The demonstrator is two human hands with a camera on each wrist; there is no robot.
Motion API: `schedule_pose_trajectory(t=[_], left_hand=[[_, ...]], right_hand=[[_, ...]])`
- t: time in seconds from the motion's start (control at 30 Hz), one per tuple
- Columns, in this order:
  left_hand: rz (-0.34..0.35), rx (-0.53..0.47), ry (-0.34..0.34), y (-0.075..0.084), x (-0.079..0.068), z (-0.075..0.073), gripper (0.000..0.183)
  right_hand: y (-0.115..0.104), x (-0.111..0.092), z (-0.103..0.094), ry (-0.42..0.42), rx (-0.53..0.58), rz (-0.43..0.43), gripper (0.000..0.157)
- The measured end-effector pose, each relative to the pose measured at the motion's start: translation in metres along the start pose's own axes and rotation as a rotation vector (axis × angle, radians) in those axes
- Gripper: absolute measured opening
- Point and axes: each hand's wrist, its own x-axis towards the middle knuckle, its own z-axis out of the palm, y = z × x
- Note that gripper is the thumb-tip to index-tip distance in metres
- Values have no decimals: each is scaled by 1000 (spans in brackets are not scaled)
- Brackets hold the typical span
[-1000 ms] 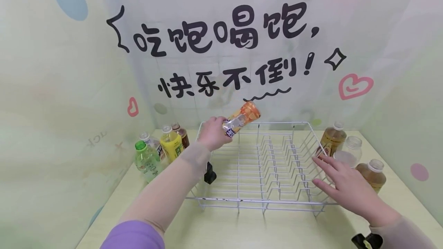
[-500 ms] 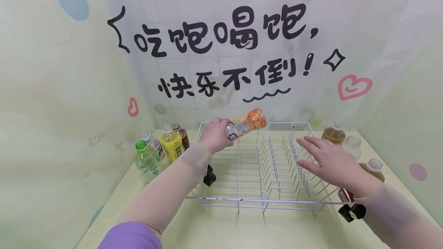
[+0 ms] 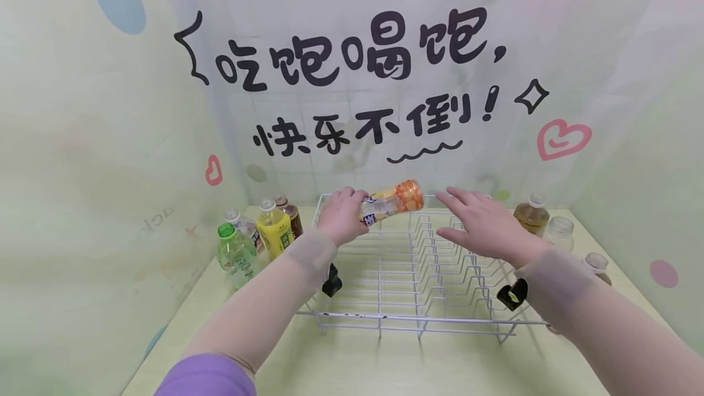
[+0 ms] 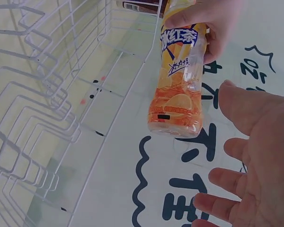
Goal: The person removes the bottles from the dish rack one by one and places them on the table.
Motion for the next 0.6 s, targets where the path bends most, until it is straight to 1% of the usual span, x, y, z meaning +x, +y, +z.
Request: schedule_pose_trajectory(t=[0.1,0.27,0.43,0.6], left_hand=[[13,19,10,0,-1,-1,73],[41,72,23,2,-3,-2,73],[66,133,19,6,-5,-5,73],[97,186,22,10,-7,-7,71]], right_hand=[[-6,12,1,-7,-16,0,72],[-17,29,3,-17,-12,1,75],[-30,42,8,-20,-8,-26,76],[-41,51,13,-18,-34,-58,76]])
